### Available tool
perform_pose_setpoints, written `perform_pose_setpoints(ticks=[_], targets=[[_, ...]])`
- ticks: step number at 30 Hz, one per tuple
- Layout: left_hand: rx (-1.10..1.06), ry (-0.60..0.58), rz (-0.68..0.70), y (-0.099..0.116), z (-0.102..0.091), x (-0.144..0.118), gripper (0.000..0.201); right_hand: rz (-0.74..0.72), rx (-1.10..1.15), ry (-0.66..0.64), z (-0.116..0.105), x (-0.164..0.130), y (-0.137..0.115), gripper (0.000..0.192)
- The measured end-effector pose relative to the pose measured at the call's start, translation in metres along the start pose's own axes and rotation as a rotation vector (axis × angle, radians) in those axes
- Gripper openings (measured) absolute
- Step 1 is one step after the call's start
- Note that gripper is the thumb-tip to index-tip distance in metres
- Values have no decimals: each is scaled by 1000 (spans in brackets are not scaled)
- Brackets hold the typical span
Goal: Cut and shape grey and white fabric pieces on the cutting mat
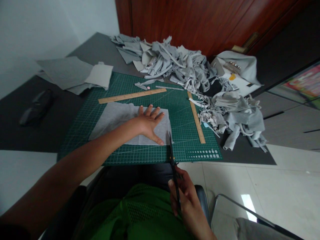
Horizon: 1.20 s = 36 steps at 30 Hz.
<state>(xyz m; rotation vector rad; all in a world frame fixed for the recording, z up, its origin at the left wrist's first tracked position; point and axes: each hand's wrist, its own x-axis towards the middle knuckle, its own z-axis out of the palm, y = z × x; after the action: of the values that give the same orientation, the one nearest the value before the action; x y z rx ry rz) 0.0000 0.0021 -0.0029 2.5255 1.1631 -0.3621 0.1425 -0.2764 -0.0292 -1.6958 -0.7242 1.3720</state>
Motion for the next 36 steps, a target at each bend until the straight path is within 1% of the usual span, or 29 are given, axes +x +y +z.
perform_pose_setpoints(ticks=[4,9,15,19,24,28,31,36], targets=[[7,-17,-4,0,0,0,156,-2,-19,36,1,-3,-3,64],[-17,5,-6,1,-1,-1,156,-22,2,-22,-3,2,4,67],[-25,5,-3,2,-2,-3,152,-4,27,-31,-6,3,10,68],[-61,18,-12,1,-2,-3,154,-18,31,-18,-3,1,8,67],[-76,36,3,0,-1,-2,152,-24,25,-5,0,0,2,63],[-20,7,-9,2,0,-3,152,42,153,-28,-5,1,2,59],[-21,19,-5,7,3,-5,153,85,277,-37,-10,-1,5,58],[-41,40,16,12,10,-6,152,120,357,54,-5,-9,2,60]])
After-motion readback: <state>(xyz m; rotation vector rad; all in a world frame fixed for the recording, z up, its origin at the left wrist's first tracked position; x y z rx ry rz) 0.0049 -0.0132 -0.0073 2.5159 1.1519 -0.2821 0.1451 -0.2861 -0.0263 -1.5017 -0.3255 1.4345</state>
